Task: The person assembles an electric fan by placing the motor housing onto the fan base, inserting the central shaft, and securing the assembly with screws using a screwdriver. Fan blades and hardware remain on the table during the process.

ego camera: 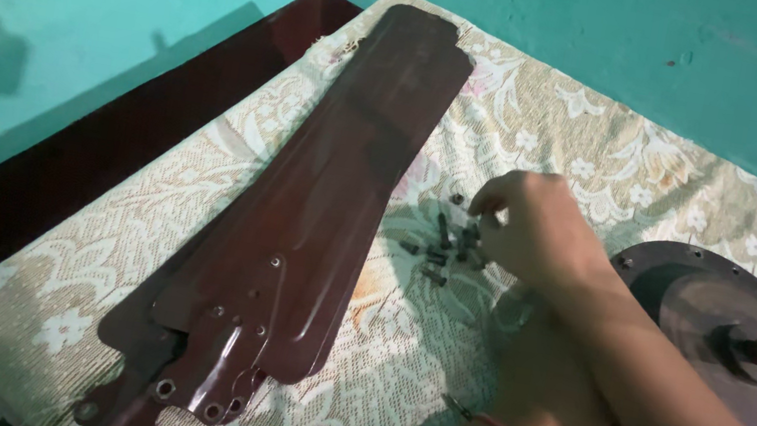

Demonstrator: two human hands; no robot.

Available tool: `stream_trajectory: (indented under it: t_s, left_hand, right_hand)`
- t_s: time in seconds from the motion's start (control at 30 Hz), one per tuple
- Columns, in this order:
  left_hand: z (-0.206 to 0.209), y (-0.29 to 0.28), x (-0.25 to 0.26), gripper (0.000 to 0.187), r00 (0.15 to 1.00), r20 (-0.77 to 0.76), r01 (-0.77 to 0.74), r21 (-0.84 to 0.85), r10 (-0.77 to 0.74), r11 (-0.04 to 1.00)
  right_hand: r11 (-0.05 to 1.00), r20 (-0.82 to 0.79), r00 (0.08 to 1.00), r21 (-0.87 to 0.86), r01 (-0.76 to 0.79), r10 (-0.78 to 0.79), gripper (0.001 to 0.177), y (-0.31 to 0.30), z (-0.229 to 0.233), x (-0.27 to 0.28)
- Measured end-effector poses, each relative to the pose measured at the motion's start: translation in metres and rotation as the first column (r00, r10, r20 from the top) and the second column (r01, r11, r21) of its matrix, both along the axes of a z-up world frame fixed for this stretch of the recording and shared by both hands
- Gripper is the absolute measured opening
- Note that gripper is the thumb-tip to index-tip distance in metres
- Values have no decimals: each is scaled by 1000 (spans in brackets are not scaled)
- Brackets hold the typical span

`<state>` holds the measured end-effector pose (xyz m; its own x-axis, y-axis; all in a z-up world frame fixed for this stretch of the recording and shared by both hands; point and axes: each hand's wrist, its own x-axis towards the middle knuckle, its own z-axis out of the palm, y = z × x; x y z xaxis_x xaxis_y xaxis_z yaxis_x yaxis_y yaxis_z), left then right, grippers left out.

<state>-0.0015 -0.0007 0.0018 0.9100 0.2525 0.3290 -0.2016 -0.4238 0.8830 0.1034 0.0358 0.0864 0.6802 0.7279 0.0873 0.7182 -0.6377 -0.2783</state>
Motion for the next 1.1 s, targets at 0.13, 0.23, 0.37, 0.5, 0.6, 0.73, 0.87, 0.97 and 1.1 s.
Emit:
stream_trajectory:
  t_s: [0.13,0.23,0.37,0.5,0.6,0.73,0.87,0.97,1.1]
  left_hand:
    - [-1,0,1,38,996,84,-20,-16,21,1000]
    - [-4,-1,5,38,968,-212,164,115,-138,980]
    - [-8,-4,11,51,998,-55,20,-23,-21,1000]
    - [-9,-10,15,59,998,6,-61,-58,61,996]
    - [-11,-9,15,58,996,43,-74,-47,76,996]
    - [-11,-7,17,57,990,141,-3,-162,27,987]
    - [-12,-6,15,59,994,77,-82,7,81,997]
    - [-17,-6,11,58,998,36,-63,68,61,996]
    - [-26,4,6,58,953,299,53,-3,-50,999]
  right_hand:
    - [967,-19,1000,253,-4,9,24,-8,6,-5]
    - [967,-121,970,169,-189,211,21,-8,13,-17]
    - [967,-207,951,-59,-248,231,25,0,8,-43]
    - [964,-174,959,-104,-244,224,24,4,8,-55]
    - [967,-177,967,-146,-209,182,21,2,8,-57]
    - [942,-223,974,-316,-112,41,26,-2,4,-59]
    - [984,-47,990,-117,-137,132,31,-20,-3,-71]
    - [996,76,993,0,-91,91,26,-37,-1,-82]
    - [964,-10,995,249,-95,101,24,-70,19,-93]
